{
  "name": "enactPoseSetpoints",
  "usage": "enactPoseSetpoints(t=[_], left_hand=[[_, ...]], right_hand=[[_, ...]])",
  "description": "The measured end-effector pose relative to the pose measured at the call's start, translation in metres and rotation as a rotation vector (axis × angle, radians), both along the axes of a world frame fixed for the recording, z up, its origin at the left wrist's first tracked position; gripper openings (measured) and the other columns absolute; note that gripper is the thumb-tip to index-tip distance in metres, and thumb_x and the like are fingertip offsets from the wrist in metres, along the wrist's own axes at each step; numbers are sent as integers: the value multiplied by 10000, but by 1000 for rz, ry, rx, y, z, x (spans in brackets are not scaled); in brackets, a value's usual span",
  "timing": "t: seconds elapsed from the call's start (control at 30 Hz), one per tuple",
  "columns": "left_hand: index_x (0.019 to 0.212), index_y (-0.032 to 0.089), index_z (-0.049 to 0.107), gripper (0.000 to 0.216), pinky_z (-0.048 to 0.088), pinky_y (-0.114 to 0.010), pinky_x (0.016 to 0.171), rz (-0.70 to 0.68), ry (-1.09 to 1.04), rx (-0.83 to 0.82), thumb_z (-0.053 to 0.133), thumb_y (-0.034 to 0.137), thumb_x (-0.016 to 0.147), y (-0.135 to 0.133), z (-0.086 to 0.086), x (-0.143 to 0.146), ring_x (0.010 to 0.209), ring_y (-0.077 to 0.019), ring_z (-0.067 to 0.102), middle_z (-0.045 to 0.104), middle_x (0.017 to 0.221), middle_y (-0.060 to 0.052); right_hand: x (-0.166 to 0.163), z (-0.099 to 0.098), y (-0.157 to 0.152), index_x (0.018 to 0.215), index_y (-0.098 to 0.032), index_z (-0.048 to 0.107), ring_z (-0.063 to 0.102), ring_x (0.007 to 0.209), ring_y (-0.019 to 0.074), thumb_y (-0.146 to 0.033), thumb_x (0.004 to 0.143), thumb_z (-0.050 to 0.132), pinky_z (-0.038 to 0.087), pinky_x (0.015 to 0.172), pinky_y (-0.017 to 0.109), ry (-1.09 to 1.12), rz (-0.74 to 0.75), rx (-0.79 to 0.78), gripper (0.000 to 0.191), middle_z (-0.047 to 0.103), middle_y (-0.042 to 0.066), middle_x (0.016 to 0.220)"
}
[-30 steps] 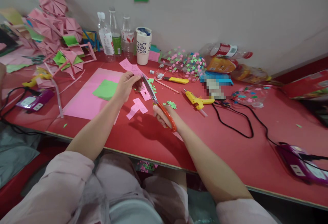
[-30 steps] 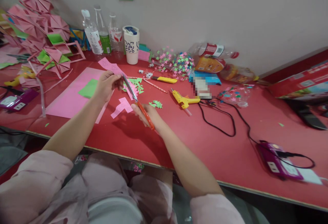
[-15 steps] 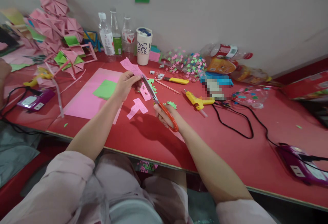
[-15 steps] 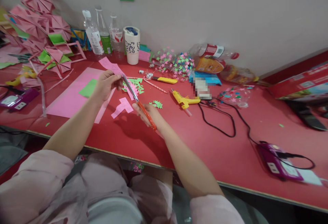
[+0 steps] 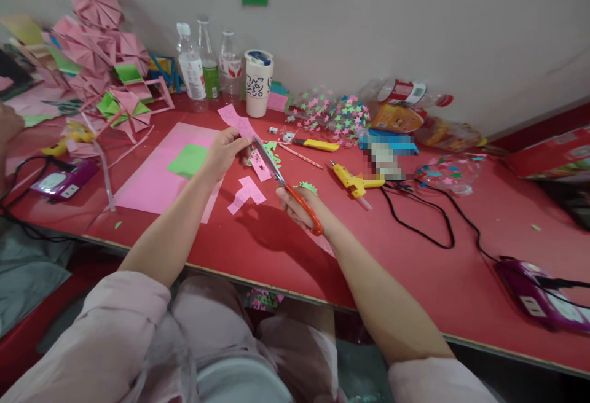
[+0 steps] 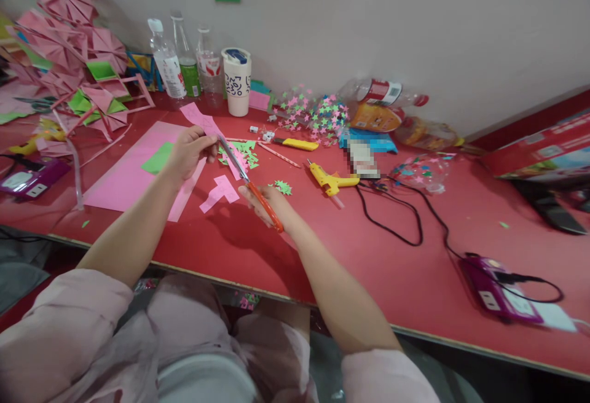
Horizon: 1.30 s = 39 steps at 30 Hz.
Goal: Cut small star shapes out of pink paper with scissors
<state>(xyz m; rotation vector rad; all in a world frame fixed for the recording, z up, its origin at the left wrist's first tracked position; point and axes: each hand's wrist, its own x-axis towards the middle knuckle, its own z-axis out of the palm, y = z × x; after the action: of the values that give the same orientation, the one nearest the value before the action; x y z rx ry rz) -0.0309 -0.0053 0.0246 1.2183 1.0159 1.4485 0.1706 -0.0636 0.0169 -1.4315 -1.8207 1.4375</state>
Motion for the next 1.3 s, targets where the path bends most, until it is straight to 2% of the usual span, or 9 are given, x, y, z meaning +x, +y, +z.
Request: enactPoseSetpoints(t=[0.87,1.03,1.3], left_hand=[[548,163,508,189,356,-167,373,-3,-5,7,582,139,720,0,-1,1,347,-42,460,549,432,27],[556,161,542,147,367,-170,371,-9,-35,17,612,184,683,2,-3,0,350,-48,470,559,437,25],[530,156,573,185,320,-170,348,22,-74,33,588,259,683,4,-6,-3,352,-46,464,547,427,17]], right_hand=[[-1,2,1,583,-207,427,327,231,83,-585,841,506,284,293,219,-49,0,-7,464,348,-73,294],[-1,2,1,571,-206,435,302,230,65,-624,780,562,265,275,202,3,-25,-11,484,326,-88,308],[0,0,-1,606,-189,448,309,249,53,-577,814,531,270,300,191,67,12,-9,448,324,-98,321]])
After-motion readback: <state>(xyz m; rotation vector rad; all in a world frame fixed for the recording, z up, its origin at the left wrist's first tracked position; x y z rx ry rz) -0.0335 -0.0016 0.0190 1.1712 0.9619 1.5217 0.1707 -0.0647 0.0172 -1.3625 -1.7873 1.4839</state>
